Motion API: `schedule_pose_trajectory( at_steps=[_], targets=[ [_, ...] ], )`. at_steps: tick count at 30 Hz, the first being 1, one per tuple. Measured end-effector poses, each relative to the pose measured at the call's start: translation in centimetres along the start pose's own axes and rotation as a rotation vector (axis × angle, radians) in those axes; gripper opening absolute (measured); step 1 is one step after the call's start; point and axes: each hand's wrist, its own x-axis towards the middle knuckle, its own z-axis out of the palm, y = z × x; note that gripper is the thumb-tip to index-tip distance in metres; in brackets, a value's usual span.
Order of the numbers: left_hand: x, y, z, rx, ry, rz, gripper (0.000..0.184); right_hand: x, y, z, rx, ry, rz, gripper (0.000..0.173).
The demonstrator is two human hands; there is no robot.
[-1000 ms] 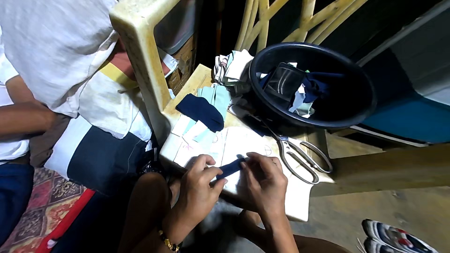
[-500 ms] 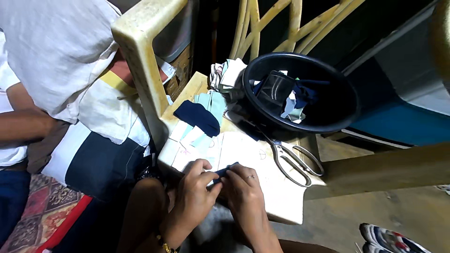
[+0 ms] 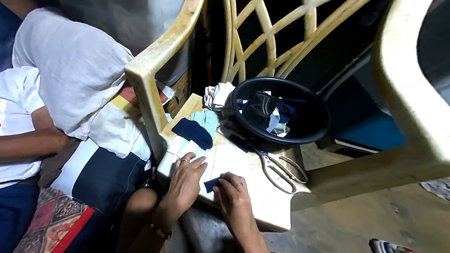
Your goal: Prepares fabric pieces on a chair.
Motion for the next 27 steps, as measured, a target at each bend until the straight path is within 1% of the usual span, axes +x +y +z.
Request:
schedule_pose_trajectory(
  at_steps=[2,4,5,7,10,12,15,18,22,27],
  targets=[
    [-0.1,-0.2,0.3,-0.017,0.041,0.003,0.033,-0.1,0.1,0.0,0.033,0.025,-0.007,0.017],
    [0.2,0.0,0.3,-0.080,0.087,-0.072,0.023,0.0,0.2,-0.2,0.072,0.072,-0.004,0.016],
    [0.6,0.4,-0.1,-0.115,0.072,-0.129,0.020,0.1,0.2,-0.5,0.088,0.095,-0.003,0.016],
    [2.0,1.2,-1.0,-0.148,-0.003,-0.234,0.022,0.5,0.4,-1.2,0.098,0.119,-0.014,0.016],
    [5.0,2.3,-2.2,-0.131,-0.227,-0.388,0.027,0.7,0.3,-1.4,0.080,0.138,-0.061,0.011],
    [6.6,2.8,-2.4,-0.072,-0.344,-0.444,0.028,0.6,0.1,-0.8,0.062,0.140,-0.069,0.011],
    [8.1,3.6,-2.5,0.010,-0.439,-0.529,0.032,0.4,0.3,0.5,0.004,0.123,-0.038,0.015],
    [8.7,4.1,-2.7,0.010,-0.468,-0.617,0.034,0.1,0.4,0.9,0.003,0.117,-0.023,0.016],
    [9.2,4.3,-2.6,-0.002,-0.464,-0.672,0.026,0.1,0.5,0.9,0.024,0.133,-0.025,0.015],
    [9.3,3.7,-2.2,-0.054,-0.509,-0.669,0.026,0.1,0.5,0.9,0.023,0.136,-0.027,0.016]
  ],
)
